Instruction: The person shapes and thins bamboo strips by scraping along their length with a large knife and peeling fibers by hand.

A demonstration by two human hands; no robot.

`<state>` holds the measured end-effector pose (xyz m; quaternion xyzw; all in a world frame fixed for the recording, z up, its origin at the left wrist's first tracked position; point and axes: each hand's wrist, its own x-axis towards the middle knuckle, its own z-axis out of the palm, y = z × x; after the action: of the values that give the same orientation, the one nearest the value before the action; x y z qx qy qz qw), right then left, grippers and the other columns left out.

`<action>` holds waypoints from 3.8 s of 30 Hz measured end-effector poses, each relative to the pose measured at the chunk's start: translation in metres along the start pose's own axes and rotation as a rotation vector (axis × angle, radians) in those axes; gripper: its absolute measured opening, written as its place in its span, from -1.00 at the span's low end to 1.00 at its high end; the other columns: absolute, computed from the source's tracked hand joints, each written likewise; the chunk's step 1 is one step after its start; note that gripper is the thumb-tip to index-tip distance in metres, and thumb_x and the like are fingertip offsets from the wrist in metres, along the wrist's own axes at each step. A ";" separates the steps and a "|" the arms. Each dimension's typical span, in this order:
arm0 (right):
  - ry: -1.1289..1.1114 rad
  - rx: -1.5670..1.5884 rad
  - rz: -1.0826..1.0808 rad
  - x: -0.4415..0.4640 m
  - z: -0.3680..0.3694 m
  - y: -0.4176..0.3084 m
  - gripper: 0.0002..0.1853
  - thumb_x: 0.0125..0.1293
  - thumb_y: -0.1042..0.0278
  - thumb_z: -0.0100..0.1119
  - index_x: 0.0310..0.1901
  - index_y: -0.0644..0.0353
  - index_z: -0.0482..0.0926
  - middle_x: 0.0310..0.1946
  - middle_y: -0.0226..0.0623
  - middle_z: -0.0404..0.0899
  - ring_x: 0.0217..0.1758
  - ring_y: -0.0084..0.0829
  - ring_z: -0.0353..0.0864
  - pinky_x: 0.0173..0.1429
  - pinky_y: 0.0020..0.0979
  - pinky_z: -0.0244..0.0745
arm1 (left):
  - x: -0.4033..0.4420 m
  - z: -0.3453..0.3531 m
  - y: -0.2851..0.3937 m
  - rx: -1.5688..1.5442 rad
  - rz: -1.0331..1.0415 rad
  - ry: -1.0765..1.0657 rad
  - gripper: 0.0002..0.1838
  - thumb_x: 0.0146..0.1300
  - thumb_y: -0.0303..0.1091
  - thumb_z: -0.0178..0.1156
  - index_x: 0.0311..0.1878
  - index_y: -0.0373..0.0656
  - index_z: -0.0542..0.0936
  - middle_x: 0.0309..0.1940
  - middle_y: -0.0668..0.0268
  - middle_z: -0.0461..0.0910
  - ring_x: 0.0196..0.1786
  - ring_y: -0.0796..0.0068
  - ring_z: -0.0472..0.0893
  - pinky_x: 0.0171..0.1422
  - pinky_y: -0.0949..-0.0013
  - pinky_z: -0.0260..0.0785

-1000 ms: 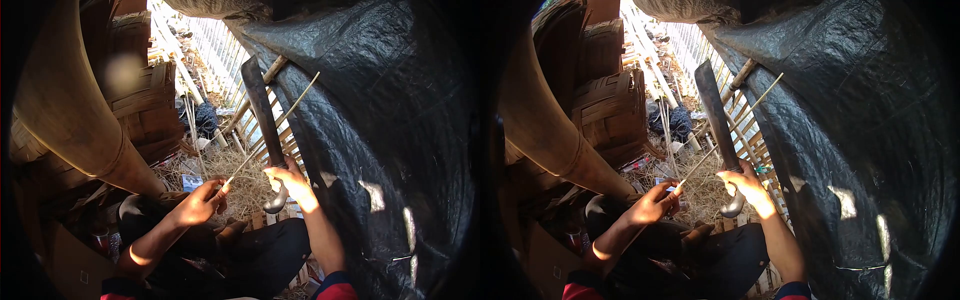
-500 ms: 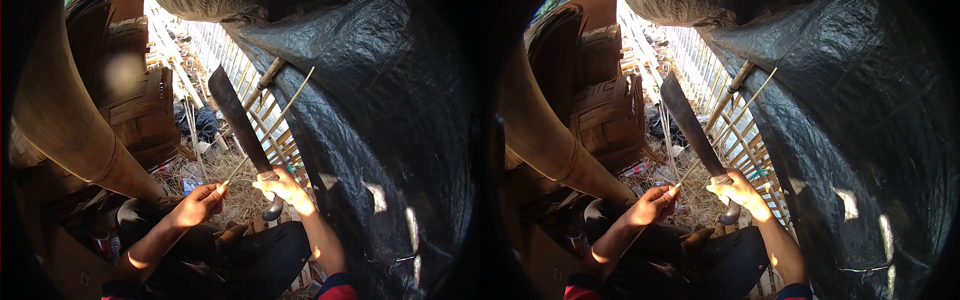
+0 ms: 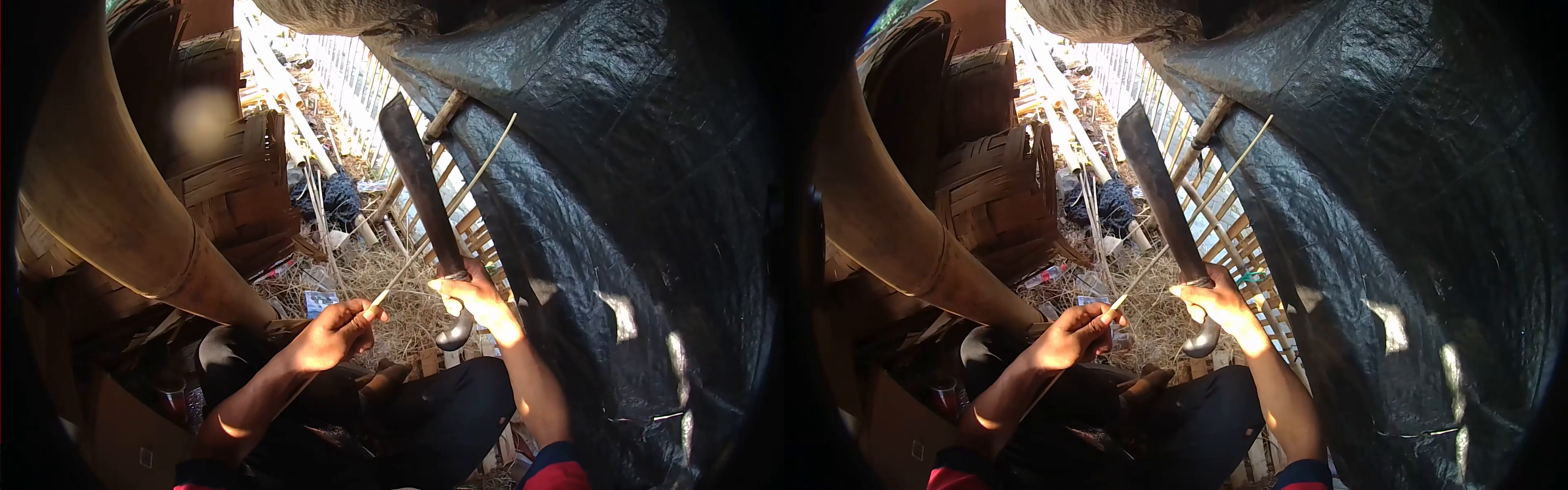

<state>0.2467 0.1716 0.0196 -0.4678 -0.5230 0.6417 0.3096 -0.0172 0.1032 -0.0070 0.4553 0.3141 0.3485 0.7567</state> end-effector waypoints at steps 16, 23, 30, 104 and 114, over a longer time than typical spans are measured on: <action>-0.154 -0.306 0.079 0.000 0.014 0.002 -0.81 0.14 0.34 0.37 -0.34 0.21 0.55 -0.72 -0.56 0.37 -0.75 -0.73 0.29 -0.66 -0.57 0.17 | 0.005 0.001 -0.013 0.036 -0.027 0.107 -0.74 0.50 -0.23 -0.04 -0.09 -0.24 0.48 -0.58 0.53 0.26 -0.56 0.76 0.17 -0.50 0.55 0.02; -0.017 -0.197 -0.026 0.006 0.005 0.005 -0.77 0.15 0.32 0.36 -0.47 0.18 0.48 -0.77 -0.53 0.35 -0.79 -0.70 0.28 -0.68 -0.56 0.16 | 0.007 0.001 -0.011 -0.087 0.019 0.070 -0.73 0.50 -0.21 -0.03 -0.07 -0.25 0.48 -0.59 0.56 0.24 -0.57 0.79 0.16 -0.51 0.57 0.00; -0.132 -0.246 -0.002 0.002 0.011 0.005 -0.76 0.19 0.32 0.36 -0.49 0.15 0.48 -0.75 -0.55 0.35 -0.78 -0.69 0.30 -0.69 -0.55 0.17 | 0.002 0.000 -0.013 -0.120 0.036 0.067 -0.73 0.50 -0.20 -0.05 -0.11 -0.23 0.49 -0.67 0.60 0.17 -0.64 0.78 0.10 -0.56 0.57 -0.08; 0.130 0.065 -0.142 0.003 0.030 -0.023 -0.43 0.42 -0.19 -0.05 -0.45 0.25 0.48 -0.72 -0.43 0.35 -0.77 -0.65 0.27 -0.68 -0.55 0.19 | -0.004 -0.001 0.000 -0.103 -0.037 -0.009 -0.64 0.52 -0.13 -0.11 -0.42 -0.07 0.36 -0.63 0.62 0.18 -0.61 0.80 0.11 -0.56 0.59 -0.06; 0.111 0.115 -0.146 -0.002 0.025 -0.022 -0.44 0.41 -0.18 -0.03 -0.44 0.24 0.50 -0.72 -0.41 0.38 -0.81 -0.65 0.26 -0.72 -0.53 0.20 | -0.008 0.005 0.007 -0.076 -0.040 -0.012 -0.62 0.53 -0.10 -0.13 -0.44 -0.04 0.34 -0.67 0.63 0.15 -0.65 0.80 0.07 -0.60 0.57 -0.10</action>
<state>0.2219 0.1664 0.0420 -0.4448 -0.5000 0.6195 0.4104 -0.0189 0.0969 0.0029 0.4220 0.3050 0.3420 0.7822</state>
